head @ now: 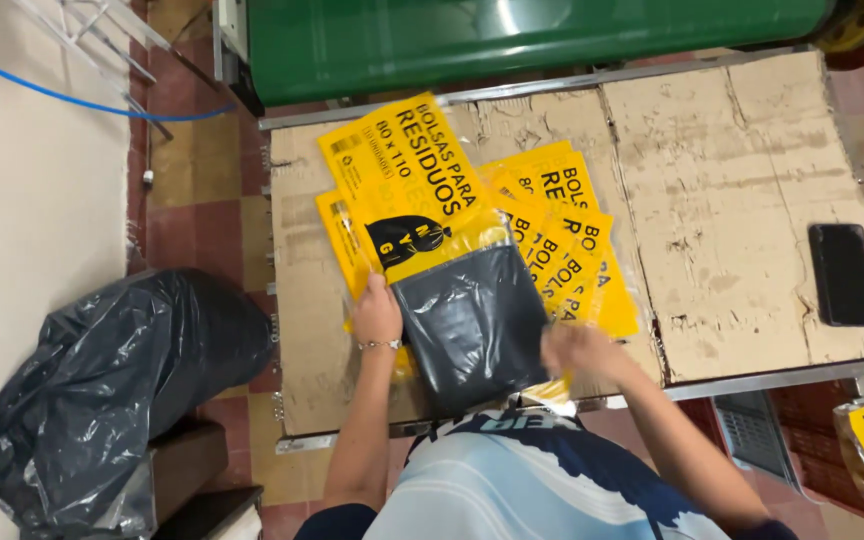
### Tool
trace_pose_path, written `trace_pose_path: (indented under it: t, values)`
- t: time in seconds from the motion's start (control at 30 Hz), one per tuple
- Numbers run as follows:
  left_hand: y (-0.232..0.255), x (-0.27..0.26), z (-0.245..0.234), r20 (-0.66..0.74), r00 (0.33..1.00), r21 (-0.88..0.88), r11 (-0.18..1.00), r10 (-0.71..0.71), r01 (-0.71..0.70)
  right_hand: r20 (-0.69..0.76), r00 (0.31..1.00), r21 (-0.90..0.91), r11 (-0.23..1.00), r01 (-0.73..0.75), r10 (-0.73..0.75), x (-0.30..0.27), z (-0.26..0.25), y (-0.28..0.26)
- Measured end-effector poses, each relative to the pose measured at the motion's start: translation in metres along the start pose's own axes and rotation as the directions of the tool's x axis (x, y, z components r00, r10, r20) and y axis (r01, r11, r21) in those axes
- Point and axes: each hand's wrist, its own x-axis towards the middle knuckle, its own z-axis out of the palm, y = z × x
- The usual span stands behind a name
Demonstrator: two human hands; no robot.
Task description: Folding and stacking plastic bags from a conveyor belt
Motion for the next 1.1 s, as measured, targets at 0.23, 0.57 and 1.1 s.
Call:
trace_pose_path:
  t: [0.23,0.57,1.1]
  values:
    - [0.002,-0.004,-0.004,0.111,0.994,-0.072,0.997,0.022,-0.014,-0.612,0.789,-0.421,0.869,-0.261,-0.059,0.161,-0.031,-0.046]
    - [-0.010,-0.087,-0.042,0.068,0.914,-0.101,0.914,0.400,-0.393,-0.494,0.865,-0.654,0.692,-0.306,-0.084,0.039,0.025,-0.063]
    - [0.098,-0.062,-0.060,0.107,0.798,-0.612,0.672,0.593,-0.417,-0.596,0.794,0.483,0.844,0.233,0.122,-0.065,0.076,-0.049]
